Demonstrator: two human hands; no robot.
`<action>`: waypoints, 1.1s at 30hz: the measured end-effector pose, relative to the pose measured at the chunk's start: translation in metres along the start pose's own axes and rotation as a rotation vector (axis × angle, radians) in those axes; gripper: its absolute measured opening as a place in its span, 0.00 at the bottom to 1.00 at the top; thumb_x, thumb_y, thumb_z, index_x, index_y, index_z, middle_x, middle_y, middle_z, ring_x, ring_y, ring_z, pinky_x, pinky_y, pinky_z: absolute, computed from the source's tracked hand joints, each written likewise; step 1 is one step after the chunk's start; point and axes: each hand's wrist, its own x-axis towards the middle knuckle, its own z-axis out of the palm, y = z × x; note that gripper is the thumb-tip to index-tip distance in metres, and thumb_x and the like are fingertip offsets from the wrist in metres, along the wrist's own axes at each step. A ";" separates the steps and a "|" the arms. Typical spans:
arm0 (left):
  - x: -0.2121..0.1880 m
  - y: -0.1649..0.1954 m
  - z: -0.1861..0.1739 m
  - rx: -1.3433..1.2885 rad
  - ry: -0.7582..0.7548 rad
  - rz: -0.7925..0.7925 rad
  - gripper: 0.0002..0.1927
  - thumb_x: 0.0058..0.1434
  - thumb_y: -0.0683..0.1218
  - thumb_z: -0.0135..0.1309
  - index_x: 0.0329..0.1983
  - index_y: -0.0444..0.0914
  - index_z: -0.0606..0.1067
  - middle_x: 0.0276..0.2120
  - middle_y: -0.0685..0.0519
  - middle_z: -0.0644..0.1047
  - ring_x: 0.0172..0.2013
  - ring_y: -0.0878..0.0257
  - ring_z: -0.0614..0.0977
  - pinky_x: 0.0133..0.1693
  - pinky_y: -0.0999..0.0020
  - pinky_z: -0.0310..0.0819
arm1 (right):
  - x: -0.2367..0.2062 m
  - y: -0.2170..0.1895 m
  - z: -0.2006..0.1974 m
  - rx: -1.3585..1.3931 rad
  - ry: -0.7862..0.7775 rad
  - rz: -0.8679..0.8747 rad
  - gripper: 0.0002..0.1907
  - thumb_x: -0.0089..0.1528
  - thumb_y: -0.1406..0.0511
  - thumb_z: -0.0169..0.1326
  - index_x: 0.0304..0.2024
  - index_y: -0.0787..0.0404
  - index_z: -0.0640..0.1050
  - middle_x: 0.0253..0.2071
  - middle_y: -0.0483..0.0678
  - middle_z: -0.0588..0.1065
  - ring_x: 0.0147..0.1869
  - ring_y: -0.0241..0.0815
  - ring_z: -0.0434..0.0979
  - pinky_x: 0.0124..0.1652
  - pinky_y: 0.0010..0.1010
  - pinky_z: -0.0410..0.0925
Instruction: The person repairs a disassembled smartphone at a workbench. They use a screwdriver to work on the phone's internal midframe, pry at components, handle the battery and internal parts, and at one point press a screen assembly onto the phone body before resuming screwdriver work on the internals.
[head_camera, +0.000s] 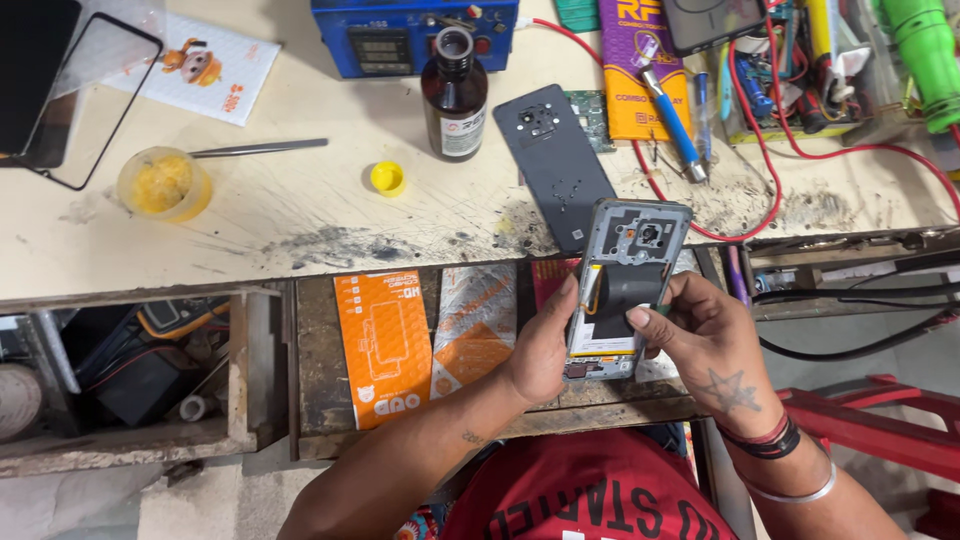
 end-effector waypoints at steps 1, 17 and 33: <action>0.000 0.001 0.000 -0.012 0.000 0.007 0.28 0.80 0.60 0.32 0.73 0.40 0.64 0.59 0.49 0.75 0.56 0.61 0.79 0.58 0.61 0.74 | 0.000 -0.001 0.002 -0.019 0.005 -0.010 0.09 0.62 0.70 0.62 0.39 0.65 0.73 0.32 0.44 0.76 0.33 0.30 0.74 0.33 0.23 0.70; -0.001 0.005 -0.006 -0.040 -0.049 -0.004 0.32 0.81 0.62 0.29 0.73 0.36 0.63 0.61 0.47 0.75 0.59 0.59 0.78 0.62 0.60 0.72 | -0.002 -0.001 0.006 -0.077 -0.062 0.035 0.13 0.57 0.71 0.66 0.36 0.64 0.73 0.30 0.42 0.74 0.30 0.29 0.71 0.29 0.22 0.66; 0.001 0.013 0.003 0.057 -0.066 0.116 0.37 0.78 0.65 0.29 0.74 0.32 0.62 0.62 0.40 0.75 0.59 0.53 0.80 0.62 0.55 0.76 | -0.011 -0.009 0.014 -0.080 -0.064 0.009 0.17 0.56 0.71 0.67 0.43 0.65 0.74 0.37 0.39 0.74 0.38 0.25 0.74 0.37 0.19 0.69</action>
